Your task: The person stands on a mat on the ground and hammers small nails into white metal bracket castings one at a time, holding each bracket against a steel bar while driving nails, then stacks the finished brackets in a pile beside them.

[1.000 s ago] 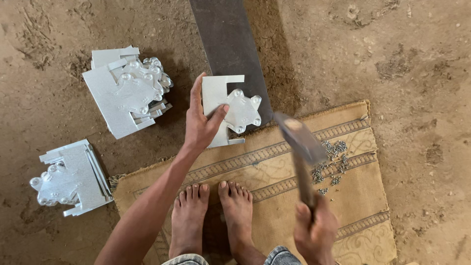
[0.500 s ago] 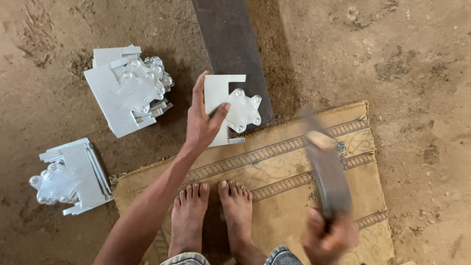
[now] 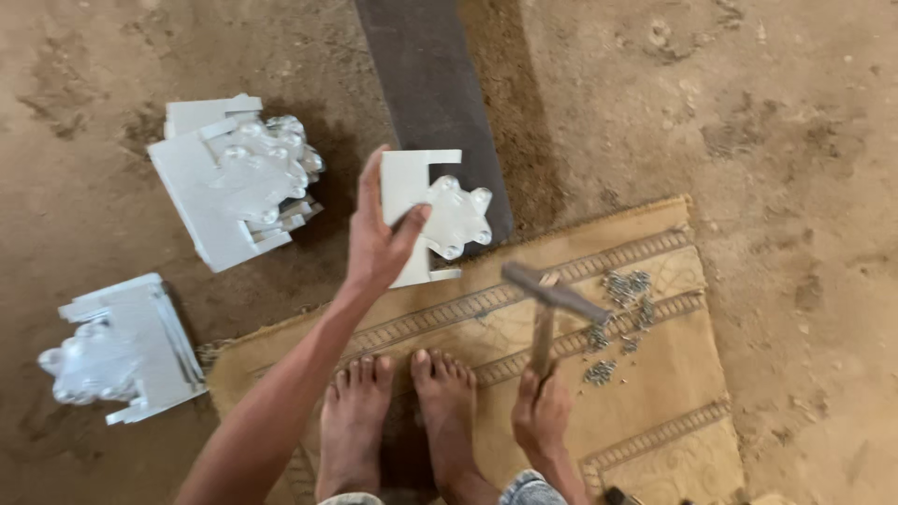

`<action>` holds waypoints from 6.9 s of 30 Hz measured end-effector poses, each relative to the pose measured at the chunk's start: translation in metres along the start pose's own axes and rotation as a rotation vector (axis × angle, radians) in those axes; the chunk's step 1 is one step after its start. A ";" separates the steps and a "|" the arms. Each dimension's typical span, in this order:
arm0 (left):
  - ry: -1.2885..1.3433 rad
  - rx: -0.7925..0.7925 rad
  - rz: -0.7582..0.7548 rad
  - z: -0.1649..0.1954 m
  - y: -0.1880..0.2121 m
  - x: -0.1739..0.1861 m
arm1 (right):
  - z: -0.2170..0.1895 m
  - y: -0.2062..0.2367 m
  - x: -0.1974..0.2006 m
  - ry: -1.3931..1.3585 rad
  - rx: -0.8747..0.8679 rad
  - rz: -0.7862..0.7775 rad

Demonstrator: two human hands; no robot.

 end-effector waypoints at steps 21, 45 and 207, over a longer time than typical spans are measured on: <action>-0.151 0.188 -0.239 -0.009 0.025 0.007 | 0.033 -0.111 0.055 0.181 0.177 0.239; 0.123 0.219 -0.249 -0.006 0.017 0.014 | -0.032 -0.058 -0.032 0.291 0.354 0.085; -1.018 0.246 0.478 -0.012 0.076 0.256 | 0.072 -0.021 0.079 0.263 -0.027 0.230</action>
Point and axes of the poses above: each hand's wrist, its own y-axis away from the middle knuckle, its own x-axis out of the back of the hand, z = x × y, the point moved 5 cm from there along -y, towards the middle knuckle, and after that the axes turned 11 degrees about -y, right-handed, at the moved point
